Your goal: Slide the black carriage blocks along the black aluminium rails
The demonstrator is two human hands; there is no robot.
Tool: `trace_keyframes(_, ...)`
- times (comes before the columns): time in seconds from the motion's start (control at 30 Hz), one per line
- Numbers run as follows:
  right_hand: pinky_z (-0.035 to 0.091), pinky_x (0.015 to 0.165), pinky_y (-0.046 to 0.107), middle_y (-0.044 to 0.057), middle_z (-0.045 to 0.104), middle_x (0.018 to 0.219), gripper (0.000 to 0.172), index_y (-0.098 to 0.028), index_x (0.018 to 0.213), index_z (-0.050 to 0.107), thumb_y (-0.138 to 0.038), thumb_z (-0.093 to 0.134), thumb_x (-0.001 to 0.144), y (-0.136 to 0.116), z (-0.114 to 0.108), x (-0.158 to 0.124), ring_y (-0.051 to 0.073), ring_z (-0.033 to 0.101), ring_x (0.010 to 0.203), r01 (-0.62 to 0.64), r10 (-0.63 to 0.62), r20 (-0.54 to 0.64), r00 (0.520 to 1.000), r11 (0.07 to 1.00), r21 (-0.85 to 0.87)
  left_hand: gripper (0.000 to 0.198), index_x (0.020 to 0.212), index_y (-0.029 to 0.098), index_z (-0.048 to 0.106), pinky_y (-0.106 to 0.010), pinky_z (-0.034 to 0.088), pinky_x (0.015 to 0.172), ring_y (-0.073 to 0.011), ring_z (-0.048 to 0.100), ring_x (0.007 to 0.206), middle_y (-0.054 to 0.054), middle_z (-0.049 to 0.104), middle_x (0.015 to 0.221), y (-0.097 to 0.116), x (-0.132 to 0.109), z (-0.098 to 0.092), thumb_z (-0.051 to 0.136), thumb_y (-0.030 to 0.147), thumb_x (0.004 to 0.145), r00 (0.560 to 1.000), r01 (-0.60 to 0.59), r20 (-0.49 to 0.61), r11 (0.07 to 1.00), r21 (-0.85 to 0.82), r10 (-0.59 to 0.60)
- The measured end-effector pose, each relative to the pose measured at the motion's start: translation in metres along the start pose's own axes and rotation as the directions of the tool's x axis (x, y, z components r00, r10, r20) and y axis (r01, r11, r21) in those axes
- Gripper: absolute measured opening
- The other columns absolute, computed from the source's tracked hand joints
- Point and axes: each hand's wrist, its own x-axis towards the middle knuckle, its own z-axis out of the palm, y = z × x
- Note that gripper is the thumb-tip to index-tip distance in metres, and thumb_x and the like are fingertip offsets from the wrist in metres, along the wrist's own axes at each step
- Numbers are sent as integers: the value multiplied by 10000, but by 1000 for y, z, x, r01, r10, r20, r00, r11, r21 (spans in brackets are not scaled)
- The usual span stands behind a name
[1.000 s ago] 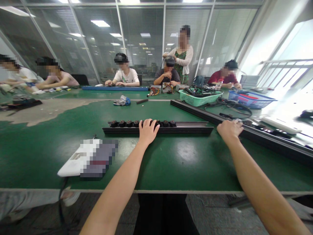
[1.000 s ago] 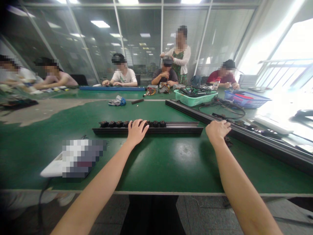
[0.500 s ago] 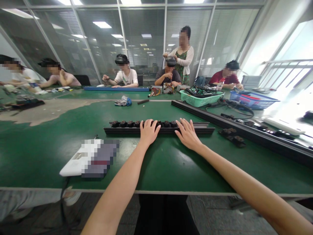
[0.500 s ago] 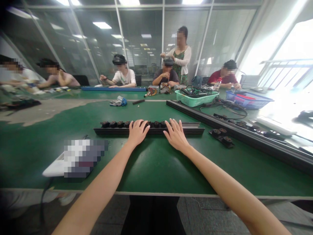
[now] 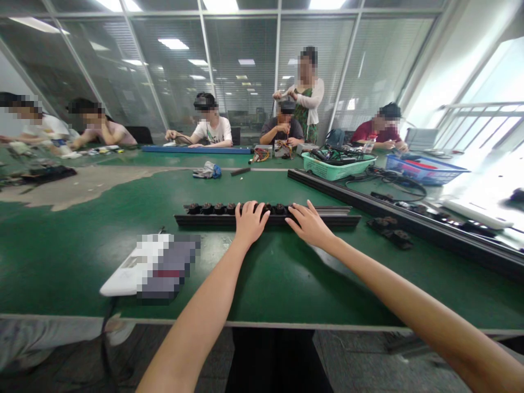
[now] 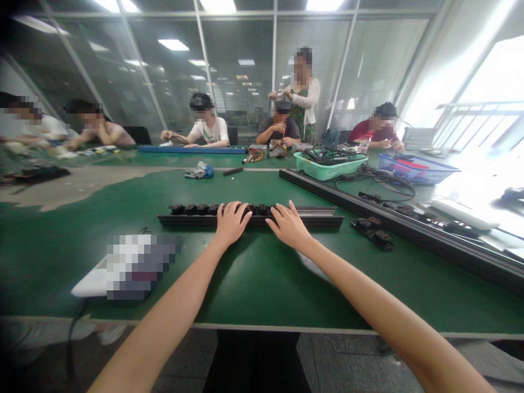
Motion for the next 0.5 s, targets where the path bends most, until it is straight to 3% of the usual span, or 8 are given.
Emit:
trace_keyframes(0.17, 330, 1223, 502, 218, 631, 1373, 558, -97, 1436, 606, -446, 354, 1082, -15, 6, 9, 308, 585, 1296, -102, 100, -38, 994, 994, -51, 464, 1377, 242, 646, -557, 229, 1262, -304, 508, 1387, -124, 626, 1424, -1, 0, 1, 369, 470, 1083, 1000, -8, -11, 1000, 13, 8)
trace_keyframes(0.27, 325, 1220, 518, 216, 595, 1401, 565, -123, 1498, 563, -444, 351, 1085, -18, 12, 7, 312, 570, 1300, -127, 124, -47, 991, 989, -74, 460, 1373, 247, 649, -553, 231, 1262, -302, 506, 1391, -122, 624, 1430, -1, 0, 1, 372, 471, 1082, 1000, -5, -7, 1000, 10, 5)
trace_keyframes(0.5, 280, 1244, 536, 204, 591, 1385, 547, -155, 1453, 626, -410, 297, 1098, -20, 16, 6, 298, 558, 1315, -159, 151, -90, 984, 984, -82, 463, 1379, 236, 644, -560, 227, 1262, -301, 504, 1392, -126, 627, 1425, 0, 1, -1, 370, 465, 1083, 1000, -2, 8, 1000, 2, 2)
